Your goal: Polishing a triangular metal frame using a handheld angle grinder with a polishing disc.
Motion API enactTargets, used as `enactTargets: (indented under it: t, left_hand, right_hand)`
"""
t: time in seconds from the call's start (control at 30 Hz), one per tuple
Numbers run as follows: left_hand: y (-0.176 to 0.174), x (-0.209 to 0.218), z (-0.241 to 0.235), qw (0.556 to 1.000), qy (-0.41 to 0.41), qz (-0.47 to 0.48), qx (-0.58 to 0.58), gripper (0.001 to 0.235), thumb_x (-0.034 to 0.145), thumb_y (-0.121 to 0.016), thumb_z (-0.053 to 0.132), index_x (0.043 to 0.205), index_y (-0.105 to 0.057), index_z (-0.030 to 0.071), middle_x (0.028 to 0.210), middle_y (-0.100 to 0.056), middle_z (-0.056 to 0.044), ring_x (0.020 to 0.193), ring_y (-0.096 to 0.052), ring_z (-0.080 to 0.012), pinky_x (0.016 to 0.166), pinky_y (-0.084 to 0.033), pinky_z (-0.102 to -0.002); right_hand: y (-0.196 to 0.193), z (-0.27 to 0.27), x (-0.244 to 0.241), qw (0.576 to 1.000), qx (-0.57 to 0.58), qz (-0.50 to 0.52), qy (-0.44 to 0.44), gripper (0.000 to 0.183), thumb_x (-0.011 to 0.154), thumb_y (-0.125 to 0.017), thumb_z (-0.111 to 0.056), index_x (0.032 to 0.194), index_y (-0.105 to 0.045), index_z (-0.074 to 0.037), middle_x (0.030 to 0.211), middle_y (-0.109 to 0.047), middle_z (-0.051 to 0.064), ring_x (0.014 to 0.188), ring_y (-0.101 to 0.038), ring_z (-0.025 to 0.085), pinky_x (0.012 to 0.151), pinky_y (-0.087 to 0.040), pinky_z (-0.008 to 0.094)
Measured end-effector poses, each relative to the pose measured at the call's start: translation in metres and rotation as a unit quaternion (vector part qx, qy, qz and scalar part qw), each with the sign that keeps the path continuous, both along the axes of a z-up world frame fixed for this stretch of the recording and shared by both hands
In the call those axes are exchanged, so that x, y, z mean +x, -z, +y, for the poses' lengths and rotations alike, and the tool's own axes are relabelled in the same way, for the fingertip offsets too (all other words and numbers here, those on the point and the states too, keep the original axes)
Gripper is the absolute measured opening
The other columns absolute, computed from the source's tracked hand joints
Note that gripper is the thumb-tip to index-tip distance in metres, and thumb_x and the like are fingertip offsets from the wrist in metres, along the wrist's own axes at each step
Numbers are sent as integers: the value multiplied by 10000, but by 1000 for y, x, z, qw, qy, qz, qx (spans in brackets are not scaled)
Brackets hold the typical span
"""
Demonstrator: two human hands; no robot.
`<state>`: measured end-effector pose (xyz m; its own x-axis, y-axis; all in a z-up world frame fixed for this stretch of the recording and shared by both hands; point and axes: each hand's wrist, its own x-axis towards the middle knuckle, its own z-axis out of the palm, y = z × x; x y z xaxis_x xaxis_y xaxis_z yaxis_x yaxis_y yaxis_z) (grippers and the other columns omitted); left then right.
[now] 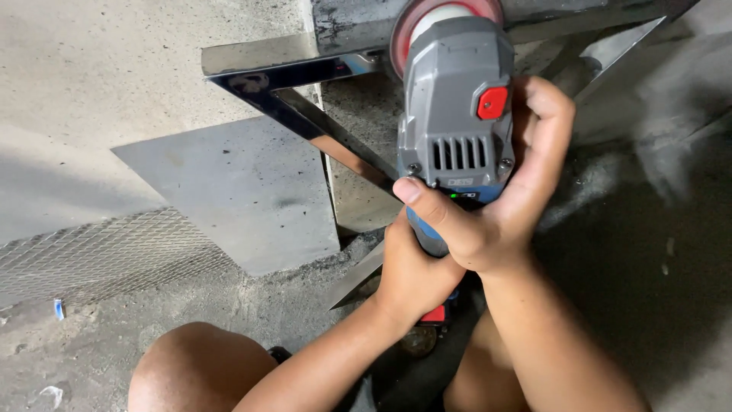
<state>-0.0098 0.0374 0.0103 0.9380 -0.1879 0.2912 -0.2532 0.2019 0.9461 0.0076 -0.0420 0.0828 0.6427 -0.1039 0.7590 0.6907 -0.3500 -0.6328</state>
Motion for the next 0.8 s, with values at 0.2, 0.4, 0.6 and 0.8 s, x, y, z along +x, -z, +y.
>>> enactTargets:
  t: [0.2, 0.4, 0.6, 0.8]
  left_hand:
    - [3, -3, 1, 999, 2, -9, -35, 359, 799, -695, 40, 1142, -618, -31, 1016, -733, -145, 870, -693, -203, 743, -591, -331]
    - [0, 1, 11, 997, -16, -60, -44, 451, 857, -641, -14, 1298, -550, -46, 1217, -684, -191, 1058, -691, -280, 886, -584, -374]
    - [0, 0, 12, 997, -12, -68, -32, 453, 847, -645, -6, 1288, -553, -45, 1196, -689, -190, 1034, -691, -279, 871, -584, -374]
    - [-3, 4, 7, 996, -3, -81, -29, 454, 837, -649, 2, 1279, -555, -45, 1176, -694, -189, 1009, -692, -277, 855, -584, -374]
  right_hand:
    - [-3, 4, 0, 1000, -18, 5, -17, 809, 798, -780, -156, 1433, -291, -41, 1343, -494, 179, 1195, -580, 290, 1138, -511, 400]
    - [0, 16, 4, 995, -7, 5, -97, 848, 777, -801, -143, 1440, -278, -69, 1346, -487, 161, 1187, -627, 301, 1092, -585, 416]
    - [-1, 21, -2, 994, -22, 20, -109, 862, 732, -849, -160, 1404, -327, -26, 1265, -576, 165, 1083, -680, 274, 1001, -614, 386]
    - [2, 25, -19, 993, 2, 47, -105, 840, 733, -835, -171, 1391, -340, -8, 1268, -579, 167, 1096, -663, 266, 1033, -582, 390]
